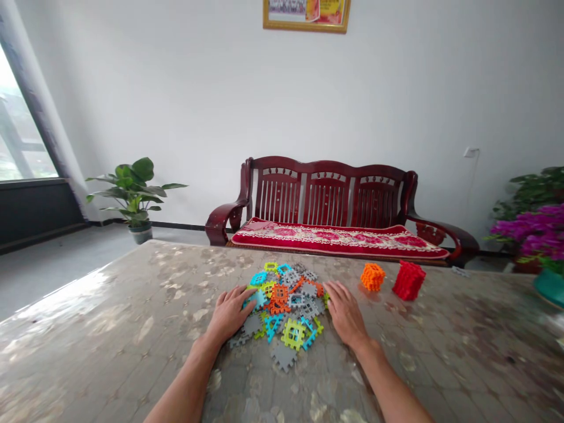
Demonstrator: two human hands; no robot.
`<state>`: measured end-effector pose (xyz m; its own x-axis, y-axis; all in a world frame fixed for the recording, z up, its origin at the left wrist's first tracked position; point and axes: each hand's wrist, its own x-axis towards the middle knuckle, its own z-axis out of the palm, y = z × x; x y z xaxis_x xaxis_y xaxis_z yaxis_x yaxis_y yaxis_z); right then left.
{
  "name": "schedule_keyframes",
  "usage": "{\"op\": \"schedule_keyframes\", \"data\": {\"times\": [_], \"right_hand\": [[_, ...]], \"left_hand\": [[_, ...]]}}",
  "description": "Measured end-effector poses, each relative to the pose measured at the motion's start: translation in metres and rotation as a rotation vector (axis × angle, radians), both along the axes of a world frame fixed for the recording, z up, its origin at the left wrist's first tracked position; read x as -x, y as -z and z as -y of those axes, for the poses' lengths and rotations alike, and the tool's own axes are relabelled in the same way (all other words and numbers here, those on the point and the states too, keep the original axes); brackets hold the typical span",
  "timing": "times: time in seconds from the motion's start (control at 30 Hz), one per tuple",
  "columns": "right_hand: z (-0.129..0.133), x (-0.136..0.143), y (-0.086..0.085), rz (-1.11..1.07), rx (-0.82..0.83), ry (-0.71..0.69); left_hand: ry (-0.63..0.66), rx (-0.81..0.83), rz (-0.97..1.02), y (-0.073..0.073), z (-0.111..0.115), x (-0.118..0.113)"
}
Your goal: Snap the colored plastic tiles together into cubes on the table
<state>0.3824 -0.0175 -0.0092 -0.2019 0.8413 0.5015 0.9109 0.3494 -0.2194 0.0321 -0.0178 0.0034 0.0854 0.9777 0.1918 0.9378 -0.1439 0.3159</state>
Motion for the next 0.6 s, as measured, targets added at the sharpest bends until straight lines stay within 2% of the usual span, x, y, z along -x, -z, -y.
{"op": "schedule_keyframes", "data": {"times": [0.1, 0.27, 0.47, 0.6], "right_hand": [[0.0023, 0.0075, -0.0024, 0.069, 0.043, -0.107], [0.0046, 0.0075, -0.0033, 0.091, 0.109, -0.153], [0.0061, 0.0061, -0.0026, -0.017, 0.07, -0.139], [0.0063, 0.0056, -0.0032, -0.17, 0.005, -0.111]], "left_hand": [[-0.001, -0.007, 0.006, 0.0022, -0.0011, 0.0009], [-0.004, -0.009, 0.005, 0.0038, -0.0021, 0.0018], [0.005, -0.012, 0.007, 0.0049, -0.0026, 0.0034], [-0.005, -0.013, 0.003, 0.0051, -0.0029, 0.0033]]}}
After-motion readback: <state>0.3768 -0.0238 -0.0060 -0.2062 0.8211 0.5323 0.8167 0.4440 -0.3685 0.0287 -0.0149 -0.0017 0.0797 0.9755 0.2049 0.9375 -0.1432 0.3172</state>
